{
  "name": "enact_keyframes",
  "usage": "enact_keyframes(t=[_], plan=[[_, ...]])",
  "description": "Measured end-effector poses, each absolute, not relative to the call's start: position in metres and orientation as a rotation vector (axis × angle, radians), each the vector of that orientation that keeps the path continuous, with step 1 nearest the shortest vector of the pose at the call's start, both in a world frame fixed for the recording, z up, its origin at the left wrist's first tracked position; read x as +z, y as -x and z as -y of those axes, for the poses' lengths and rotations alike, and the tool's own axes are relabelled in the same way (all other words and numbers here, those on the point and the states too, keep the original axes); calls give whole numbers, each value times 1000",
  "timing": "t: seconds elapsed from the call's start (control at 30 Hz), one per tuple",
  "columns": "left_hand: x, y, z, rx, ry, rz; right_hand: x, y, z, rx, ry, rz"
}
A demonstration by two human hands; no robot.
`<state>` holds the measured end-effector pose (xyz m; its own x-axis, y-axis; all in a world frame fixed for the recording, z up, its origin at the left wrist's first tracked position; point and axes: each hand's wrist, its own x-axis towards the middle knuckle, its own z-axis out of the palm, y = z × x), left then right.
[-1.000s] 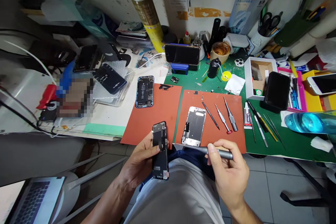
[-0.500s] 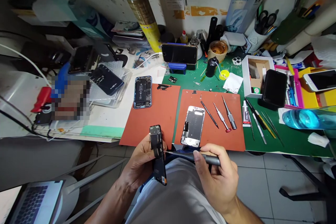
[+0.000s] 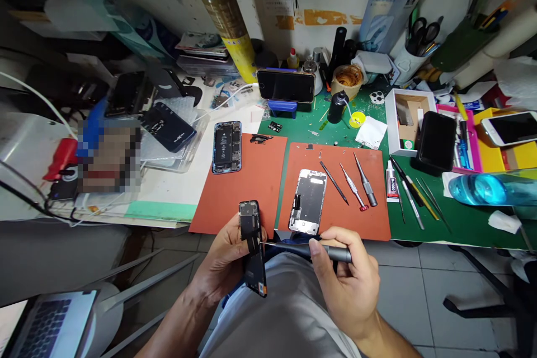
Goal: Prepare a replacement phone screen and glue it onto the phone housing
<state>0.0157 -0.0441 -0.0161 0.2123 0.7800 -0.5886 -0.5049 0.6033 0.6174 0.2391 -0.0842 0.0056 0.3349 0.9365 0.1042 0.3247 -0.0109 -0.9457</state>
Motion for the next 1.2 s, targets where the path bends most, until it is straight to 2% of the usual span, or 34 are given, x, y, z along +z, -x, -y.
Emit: enact_keyframes(t=[0.57,0.83,0.97,1.13,1.2], plan=[[-12,-16,43,927,-304,-1103,16,-252,73,770,1418,1503],[-11,-16,42,947,-324,-1095,23,-260,64,1039,1116,1586],[-11,-17,42,946,-313,-1098,25,-259,62,961,1128,1633],[-10,-17,43,940,-335,-1096,23,-256,60,658,1314,1678],[-10,-17,43,939,-341,-1116,24,-254,59,681,1294,1676]])
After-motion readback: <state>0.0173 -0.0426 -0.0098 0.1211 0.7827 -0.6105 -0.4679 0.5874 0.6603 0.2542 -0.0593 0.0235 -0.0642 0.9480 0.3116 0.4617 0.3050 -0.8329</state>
